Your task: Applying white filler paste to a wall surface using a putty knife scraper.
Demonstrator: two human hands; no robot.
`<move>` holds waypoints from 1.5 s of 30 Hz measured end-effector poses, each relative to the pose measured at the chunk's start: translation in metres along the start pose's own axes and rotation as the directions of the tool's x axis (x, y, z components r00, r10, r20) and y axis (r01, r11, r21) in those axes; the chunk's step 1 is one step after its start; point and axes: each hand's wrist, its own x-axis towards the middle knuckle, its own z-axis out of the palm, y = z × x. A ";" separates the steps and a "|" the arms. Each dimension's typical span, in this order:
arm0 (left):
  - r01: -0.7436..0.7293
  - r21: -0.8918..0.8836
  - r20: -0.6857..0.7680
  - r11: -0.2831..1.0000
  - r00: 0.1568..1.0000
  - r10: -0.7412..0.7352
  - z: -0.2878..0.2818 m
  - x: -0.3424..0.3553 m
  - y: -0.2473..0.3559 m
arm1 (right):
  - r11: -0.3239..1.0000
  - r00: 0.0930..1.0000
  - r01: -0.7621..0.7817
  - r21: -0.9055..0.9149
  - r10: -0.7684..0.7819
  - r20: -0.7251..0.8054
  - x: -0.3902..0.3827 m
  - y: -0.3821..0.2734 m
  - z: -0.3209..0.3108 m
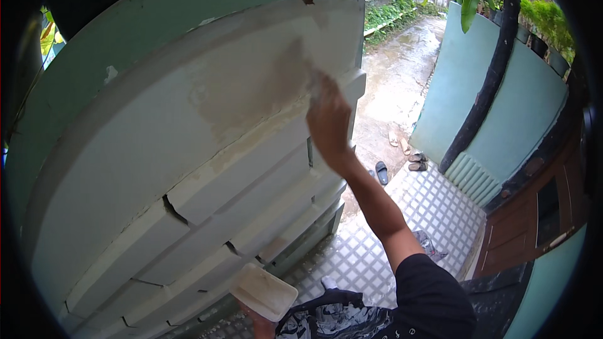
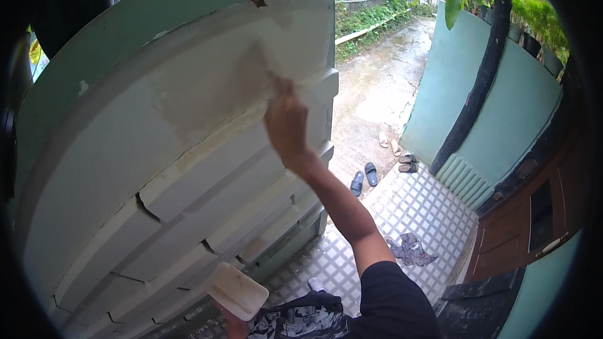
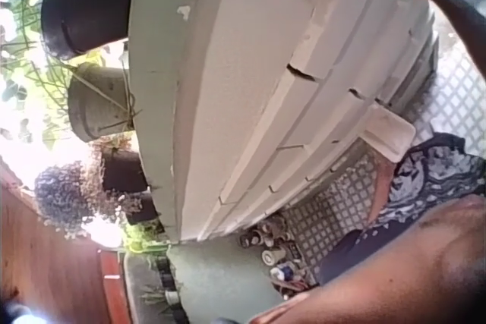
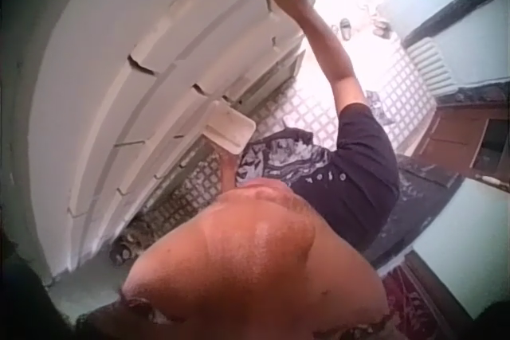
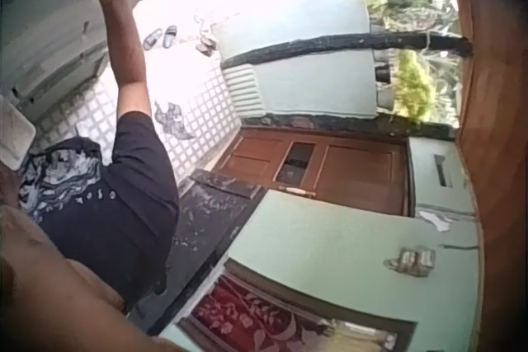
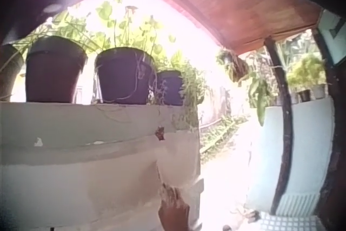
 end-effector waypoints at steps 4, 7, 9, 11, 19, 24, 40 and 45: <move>-0.017 -0.001 0.013 1.000 1.000 0.017 0.012 0.001 -0.005 | 0.943 0.995 -0.098 0.318 0.092 0.032 0.013 -0.001 -0.012; -0.025 -0.003 0.029 1.000 0.999 0.025 0.020 0.004 -0.004 | 0.979 0.965 -0.204 0.018 0.204 -0.167 0.058 0.046 -0.021; -0.040 -0.003 0.031 0.999 0.999 0.040 0.032 0.011 -0.001 | 0.954 0.938 -0.298 -0.025 0.289 -0.191 0.083 0.062 -0.023; -0.049 -0.005 0.031 0.999 0.998 0.050 0.036 0.013 -0.001 | 0.975 0.951 -0.224 0.009 0.221 -0.216 0.095 0.070 -0.013; -0.052 -0.045 -0.078 0.998 0.996 0.049 0.049 0.017 -0.006 | 0.958 0.976 0.214 0.193 -0.203 -0.077 0.019 -0.040 0.023; -0.059 -0.061 -0.169 0.996 0.984 0.048 0.047 0.004 0.002 | 0.872 0.963 0.231 0.432 -0.267 0.024 0.007 -0.066 -0.005; -0.123 -0.114 -0.328 0.986 0.941 0.080 -0.013 -0.022 -0.010 | 0.829 0.955 0.243 0.503 -0.296 0.027 -0.015 -0.149 0.007; -0.172 -0.130 -0.393 0.976 0.913 0.109 -0.010 -0.031 0.009 | 0.932 0.920 -0.349 0.099 0.361 -0.153 0.003 -0.053 -0.002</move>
